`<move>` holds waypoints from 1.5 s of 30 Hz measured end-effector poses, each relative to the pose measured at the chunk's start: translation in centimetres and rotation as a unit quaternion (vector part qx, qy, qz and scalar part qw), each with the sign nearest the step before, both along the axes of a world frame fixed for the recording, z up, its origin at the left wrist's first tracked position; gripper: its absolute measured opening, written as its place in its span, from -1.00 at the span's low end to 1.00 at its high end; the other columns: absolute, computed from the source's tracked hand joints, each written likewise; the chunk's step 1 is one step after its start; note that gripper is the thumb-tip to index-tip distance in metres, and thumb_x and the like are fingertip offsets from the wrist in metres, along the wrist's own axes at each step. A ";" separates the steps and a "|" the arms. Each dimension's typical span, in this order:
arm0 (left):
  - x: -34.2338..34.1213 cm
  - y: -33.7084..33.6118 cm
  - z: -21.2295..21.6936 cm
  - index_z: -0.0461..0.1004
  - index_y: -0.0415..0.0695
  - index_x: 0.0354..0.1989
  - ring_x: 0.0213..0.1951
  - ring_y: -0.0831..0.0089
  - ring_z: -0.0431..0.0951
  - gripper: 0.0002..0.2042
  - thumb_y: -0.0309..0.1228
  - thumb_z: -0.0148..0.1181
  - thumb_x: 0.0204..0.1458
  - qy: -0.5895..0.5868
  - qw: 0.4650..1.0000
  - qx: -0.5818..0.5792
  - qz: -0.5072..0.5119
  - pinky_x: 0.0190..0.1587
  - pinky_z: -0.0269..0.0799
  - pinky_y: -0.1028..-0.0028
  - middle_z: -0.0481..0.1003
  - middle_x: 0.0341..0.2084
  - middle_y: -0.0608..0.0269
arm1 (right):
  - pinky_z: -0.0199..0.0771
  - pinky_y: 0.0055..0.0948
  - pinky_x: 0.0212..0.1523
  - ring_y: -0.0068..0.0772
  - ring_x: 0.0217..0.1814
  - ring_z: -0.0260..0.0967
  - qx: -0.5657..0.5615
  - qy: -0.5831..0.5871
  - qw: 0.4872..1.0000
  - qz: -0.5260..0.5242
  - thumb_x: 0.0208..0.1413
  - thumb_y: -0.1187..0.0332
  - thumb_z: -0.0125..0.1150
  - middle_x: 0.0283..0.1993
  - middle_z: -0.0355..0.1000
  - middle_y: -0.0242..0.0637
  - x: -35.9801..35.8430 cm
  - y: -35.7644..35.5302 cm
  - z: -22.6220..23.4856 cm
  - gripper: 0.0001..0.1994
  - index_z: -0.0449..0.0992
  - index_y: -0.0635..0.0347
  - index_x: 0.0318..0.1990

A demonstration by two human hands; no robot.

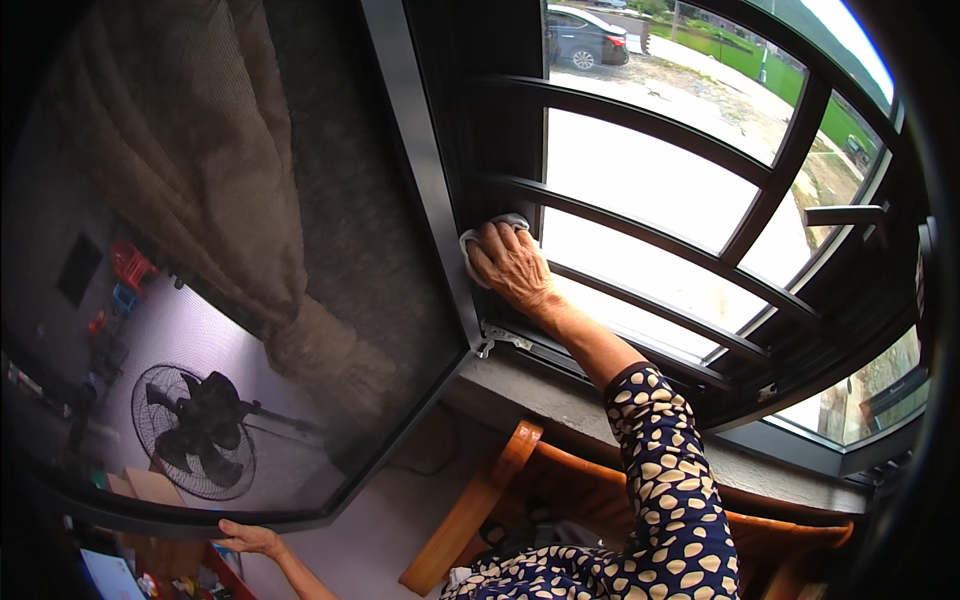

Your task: The person cleans the window frame, glass, handle, and screen mesh using a white cloth. They wipe the lower frame, vertical edges, and the glass pane while standing on a wooden bench.

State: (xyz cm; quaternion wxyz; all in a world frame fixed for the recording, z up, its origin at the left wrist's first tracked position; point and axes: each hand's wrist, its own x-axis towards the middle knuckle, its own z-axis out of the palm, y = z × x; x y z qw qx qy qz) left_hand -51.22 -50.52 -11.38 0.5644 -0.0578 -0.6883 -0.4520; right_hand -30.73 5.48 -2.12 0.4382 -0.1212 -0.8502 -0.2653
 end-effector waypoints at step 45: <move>0.0 0.1 0.3 0.29 -0.45 -0.03 -0.13 0.06 0.43 -0.49 -0.10 0.02 0.22 -0.136 0.990 0.033 -0.032 -0.01 0.33 0.23 0.40 -0.16 -0.23 | 0.35 -0.21 -0.12 -0.28 -0.04 0.35 -0.068 -0.076 0.987 -0.125 0.05 0.28 0.13 -0.16 0.38 -0.28 17.6 -1.2 -0.1 -0.85 0.45 -0.10 -0.20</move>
